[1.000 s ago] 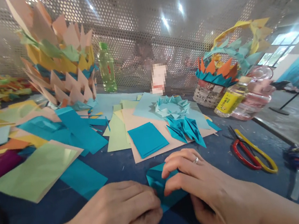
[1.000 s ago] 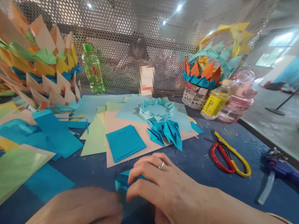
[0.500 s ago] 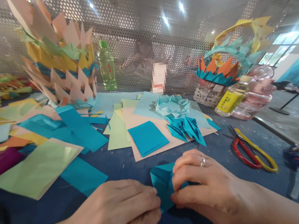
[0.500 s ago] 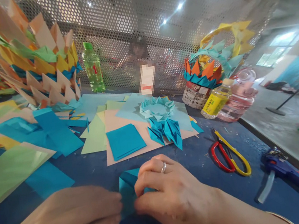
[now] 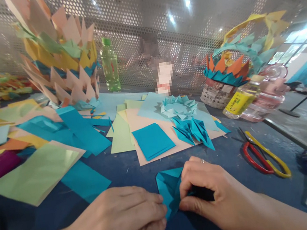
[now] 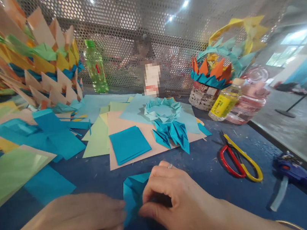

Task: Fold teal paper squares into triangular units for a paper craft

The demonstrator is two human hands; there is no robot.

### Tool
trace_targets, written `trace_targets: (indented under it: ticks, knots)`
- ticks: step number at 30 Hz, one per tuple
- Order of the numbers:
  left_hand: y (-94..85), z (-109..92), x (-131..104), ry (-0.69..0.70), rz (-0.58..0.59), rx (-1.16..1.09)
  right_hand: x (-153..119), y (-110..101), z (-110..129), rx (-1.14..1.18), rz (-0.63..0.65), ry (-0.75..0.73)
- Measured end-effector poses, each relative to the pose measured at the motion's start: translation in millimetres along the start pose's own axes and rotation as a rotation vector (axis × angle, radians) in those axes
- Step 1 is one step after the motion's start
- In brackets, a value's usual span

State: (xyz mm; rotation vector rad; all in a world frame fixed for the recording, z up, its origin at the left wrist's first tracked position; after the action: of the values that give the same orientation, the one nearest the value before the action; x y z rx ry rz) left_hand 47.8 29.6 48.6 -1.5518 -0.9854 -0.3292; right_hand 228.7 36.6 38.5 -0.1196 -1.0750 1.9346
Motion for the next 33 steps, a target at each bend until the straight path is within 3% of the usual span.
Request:
trace_targets:
  ticks: [3,16,24,30,33]
  knots:
    - [0.7,0.4,-2.8,0.0,-0.023,0.013,-0.5,1.2,-0.9,0.011,0.002,0.026]
    - [2.4,-2.1,3.1,0.077,0.071,0.048,-2.2,6.3,-7.2,-0.08,-0.066,0.125]
    - [1.3,-2.4,6.7,0.065,0.115,0.061,-0.1,6.5,-5.2,-0.088,-0.052,0.156]
    - [10.0,0.1,9.0,0.03,0.177,0.101,-1.6,5.6,-6.9,-0.097,-0.061,0.159]
    - [7.3,-1.4,11.3,0.037,0.135,0.097,-1.7,5.7,-7.6,-0.084,-0.057,0.154]
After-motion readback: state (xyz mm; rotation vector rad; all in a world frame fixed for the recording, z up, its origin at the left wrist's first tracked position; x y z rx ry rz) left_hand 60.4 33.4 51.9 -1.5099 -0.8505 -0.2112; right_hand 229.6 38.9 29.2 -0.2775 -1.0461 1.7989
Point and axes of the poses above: each hand's wrist, its own x-axis towards the middle knuckle, its own y-axis out of the palm, z = x × y, the point moved 5 cm from there along x, towards the middle knuckle, and after that the axes turned 12 degrees about -y, right-handed, at the moved point
